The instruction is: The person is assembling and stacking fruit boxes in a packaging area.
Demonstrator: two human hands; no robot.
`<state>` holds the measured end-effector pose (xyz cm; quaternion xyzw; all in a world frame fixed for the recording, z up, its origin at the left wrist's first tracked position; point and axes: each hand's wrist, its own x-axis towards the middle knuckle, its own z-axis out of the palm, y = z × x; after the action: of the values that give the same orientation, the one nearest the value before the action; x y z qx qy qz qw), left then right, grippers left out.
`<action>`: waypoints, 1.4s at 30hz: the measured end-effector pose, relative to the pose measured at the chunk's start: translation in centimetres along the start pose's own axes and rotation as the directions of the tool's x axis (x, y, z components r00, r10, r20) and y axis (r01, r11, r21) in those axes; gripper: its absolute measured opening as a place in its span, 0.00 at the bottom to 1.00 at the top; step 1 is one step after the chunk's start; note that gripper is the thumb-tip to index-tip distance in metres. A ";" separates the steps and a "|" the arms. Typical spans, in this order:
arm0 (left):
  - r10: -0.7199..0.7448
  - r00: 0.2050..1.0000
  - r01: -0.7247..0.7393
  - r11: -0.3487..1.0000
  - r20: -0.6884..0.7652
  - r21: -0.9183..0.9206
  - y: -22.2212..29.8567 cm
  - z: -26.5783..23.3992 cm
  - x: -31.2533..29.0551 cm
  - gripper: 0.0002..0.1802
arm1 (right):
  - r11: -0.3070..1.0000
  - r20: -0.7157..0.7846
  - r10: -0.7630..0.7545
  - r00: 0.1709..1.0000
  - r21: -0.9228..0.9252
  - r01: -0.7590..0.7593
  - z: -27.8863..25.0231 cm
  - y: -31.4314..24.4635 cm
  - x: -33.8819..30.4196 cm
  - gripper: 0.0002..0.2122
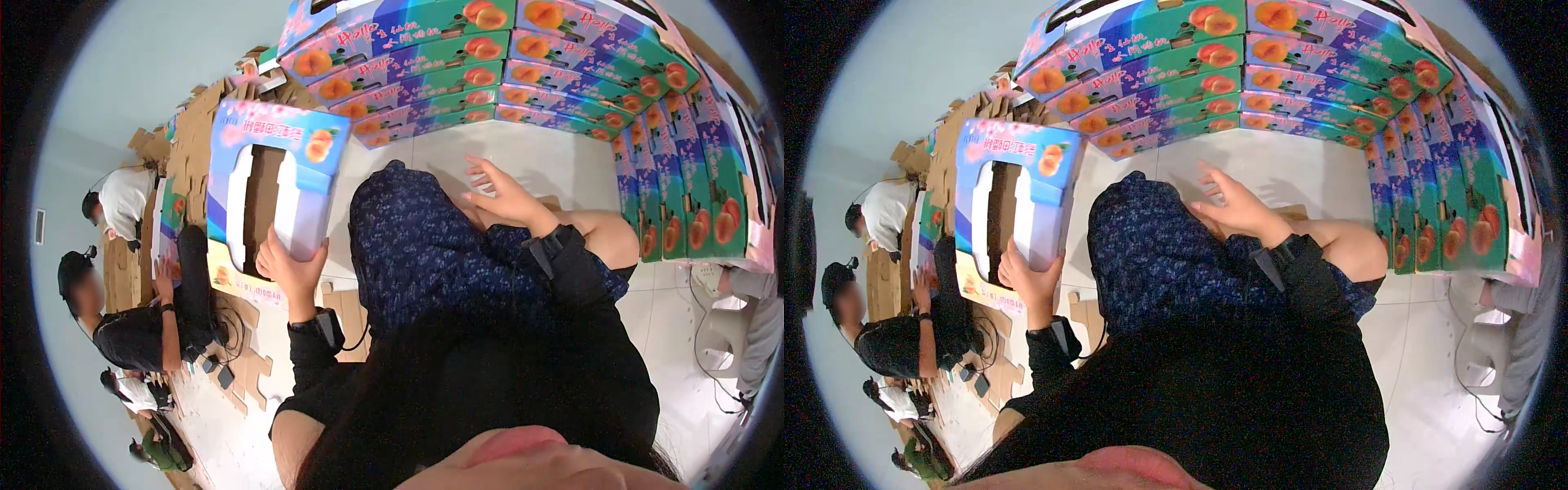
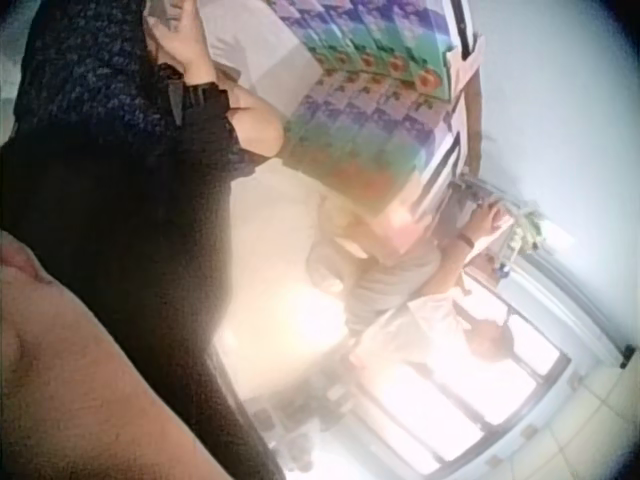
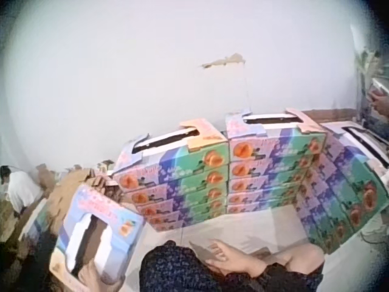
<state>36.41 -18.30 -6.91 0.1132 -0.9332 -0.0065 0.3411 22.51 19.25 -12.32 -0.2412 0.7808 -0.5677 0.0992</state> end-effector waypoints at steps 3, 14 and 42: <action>-0.102 0.993 0.101 0.995 0.061 0.027 -1.5 0.4 0.2 0.52 | 0.992 0.117 0.119 0.986 -0.050 -0.114 0.7 0.5 0.3 0.18; -0.148 0.895 0.190 0.980 0.421 -0.059 -8.1 13.8 -5.3 0.52 | 0.965 0.489 0.172 0.855 -0.256 -0.047 5.1 0.9 -0.6 0.17; -0.407 0.784 0.346 0.914 0.469 0.214 -6.9 20.5 -1.9 0.58 | 0.944 0.599 0.315 0.737 -0.278 -0.178 5.0 2.4 0.9 0.17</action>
<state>26.18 -25.94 -24.47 0.3110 -0.9465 -0.0494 0.0700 23.27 15.22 -16.12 -0.3212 0.7795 -0.3520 0.4067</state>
